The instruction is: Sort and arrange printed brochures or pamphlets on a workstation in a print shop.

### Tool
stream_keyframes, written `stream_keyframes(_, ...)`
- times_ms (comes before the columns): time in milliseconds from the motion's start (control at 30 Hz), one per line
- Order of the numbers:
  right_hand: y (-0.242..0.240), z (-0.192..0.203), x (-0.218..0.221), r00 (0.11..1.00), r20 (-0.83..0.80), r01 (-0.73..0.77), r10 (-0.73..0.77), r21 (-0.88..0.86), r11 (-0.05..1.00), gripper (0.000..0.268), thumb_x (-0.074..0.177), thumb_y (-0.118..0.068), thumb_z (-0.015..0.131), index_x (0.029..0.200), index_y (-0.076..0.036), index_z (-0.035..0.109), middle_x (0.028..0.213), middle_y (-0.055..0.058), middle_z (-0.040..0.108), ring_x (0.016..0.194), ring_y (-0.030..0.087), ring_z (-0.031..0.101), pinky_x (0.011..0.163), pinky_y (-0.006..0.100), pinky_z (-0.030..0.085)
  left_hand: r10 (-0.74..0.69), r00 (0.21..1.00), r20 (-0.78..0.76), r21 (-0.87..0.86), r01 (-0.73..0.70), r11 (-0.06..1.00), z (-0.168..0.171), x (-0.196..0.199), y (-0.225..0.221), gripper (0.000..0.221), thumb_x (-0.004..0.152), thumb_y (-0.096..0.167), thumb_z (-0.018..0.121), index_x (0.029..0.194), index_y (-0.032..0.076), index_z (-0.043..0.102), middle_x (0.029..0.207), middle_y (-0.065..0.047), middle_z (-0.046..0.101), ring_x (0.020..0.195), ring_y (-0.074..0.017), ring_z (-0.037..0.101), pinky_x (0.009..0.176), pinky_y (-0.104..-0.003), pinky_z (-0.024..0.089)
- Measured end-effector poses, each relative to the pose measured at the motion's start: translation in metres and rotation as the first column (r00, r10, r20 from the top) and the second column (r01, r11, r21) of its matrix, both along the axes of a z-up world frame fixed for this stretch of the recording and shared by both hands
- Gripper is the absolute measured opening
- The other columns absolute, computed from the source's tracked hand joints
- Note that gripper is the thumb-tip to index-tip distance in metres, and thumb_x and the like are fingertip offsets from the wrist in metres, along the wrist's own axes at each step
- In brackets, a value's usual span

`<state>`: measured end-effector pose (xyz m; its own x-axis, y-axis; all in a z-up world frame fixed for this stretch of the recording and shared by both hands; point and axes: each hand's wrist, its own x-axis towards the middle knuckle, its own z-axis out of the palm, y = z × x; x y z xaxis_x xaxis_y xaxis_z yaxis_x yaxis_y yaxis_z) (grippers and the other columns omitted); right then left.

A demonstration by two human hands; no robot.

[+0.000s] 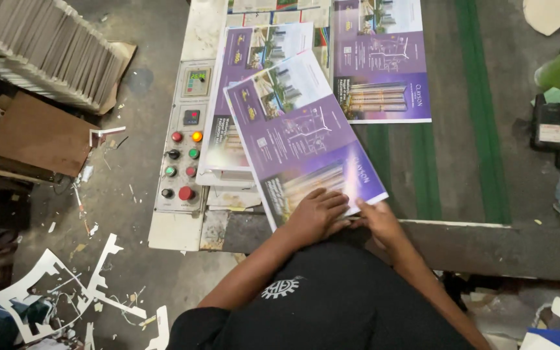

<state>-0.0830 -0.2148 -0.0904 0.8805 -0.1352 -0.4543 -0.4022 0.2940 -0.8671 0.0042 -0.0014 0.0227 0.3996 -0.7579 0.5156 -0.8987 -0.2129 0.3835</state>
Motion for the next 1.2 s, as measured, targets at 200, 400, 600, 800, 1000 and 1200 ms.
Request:
stream_keyframes(200,-0.047,-0.002,-0.033,0.924,0.126,0.356,-0.362,0.071,0.932,0.021,0.101,-0.020,0.064,0.112,-0.001,0.062,0.098,0.014,0.073,0.080,0.021,0.071,0.062,0.033,0.060,0.273,0.961,-0.048,0.121,-0.266,0.956,-0.048,0.074,0.039,0.014,0.100,0.016,0.067,0.108,0.010,0.076,0.123,-0.009,0.075,0.119,-0.0259,0.068,0.107,-0.046,0.053)
stream_keyframes(400,-0.091,-0.013,-0.080,0.770,0.156,0.624,-0.619,0.020,0.781,0.022,0.105,-0.014,0.064,0.121,-0.001,0.058,0.106,0.014,0.069,0.084,0.021,0.069,0.064,0.033,0.059,0.446,0.878,0.176,0.268,-0.479,0.836,-0.048,0.126,0.082,0.068,0.078,0.052,0.077,0.123,0.003,0.069,0.139,-0.020,0.060,0.135,-0.0360,0.053,0.110,-0.056,0.043)
stream_keyframes(600,-0.098,-0.013,-0.104,0.739,0.061,0.673,-0.671,-0.118,0.730,0.030,0.106,-0.014,0.061,0.131,0.000,0.054,0.112,0.014,0.068,0.088,0.022,0.069,0.063,0.034,0.059,0.381,0.925,0.002,0.478,-0.336,0.812,-0.028,0.151,0.093,0.065,0.077,0.053,0.080,0.124,0.009,0.070,0.138,-0.017,0.063,0.125,-0.0357,0.059,0.098,-0.049,0.049)
stream_keyframes(800,-0.091,-0.032,-0.100,0.777,0.046,0.629,-0.628,-0.077,0.773,0.027,0.108,-0.014,0.062,0.128,0.003,0.056,0.107,0.012,0.068,0.084,0.022,0.070,0.060,0.033,0.058,0.379,0.906,-0.187,0.361,-0.295,0.885,0.017,0.133,0.092,0.028,0.091,0.030,0.075,0.112,0.012,0.077,0.100,-0.015,0.076,0.085,-0.0367,0.071,0.072,-0.047,0.055)
stream_keyframes(1000,-0.072,-0.011,-0.080,0.788,0.111,0.608,-0.606,0.021,0.794,0.024,0.110,-0.016,0.061,0.123,0.005,0.060,0.102,0.014,0.071,0.084,0.022,0.073,0.062,0.032,0.058,0.473,0.881,0.008,0.097,-0.472,0.876,-0.001,0.119,0.090,0.010,0.098,0.015,0.073,0.102,0.006,0.075,0.079,-0.014,0.071,0.069,-0.0339,0.069,0.062,-0.046,0.051)
stream_keyframes(1200,-0.078,-0.022,-0.059,0.841,0.093,0.540,-0.533,-0.071,0.839,0.023,0.109,-0.016,0.058,0.123,0.003,0.059,0.103,0.015,0.071,0.082,0.023,0.073,0.059,0.031,0.057,0.506,0.863,-0.011,0.093,-0.503,0.860,0.003,0.110,0.092,0.011,0.092,0.018,0.079,0.091,0.008,0.075,0.077,-0.009,0.073,0.066,-0.0283,0.070,0.060,-0.041,0.052)
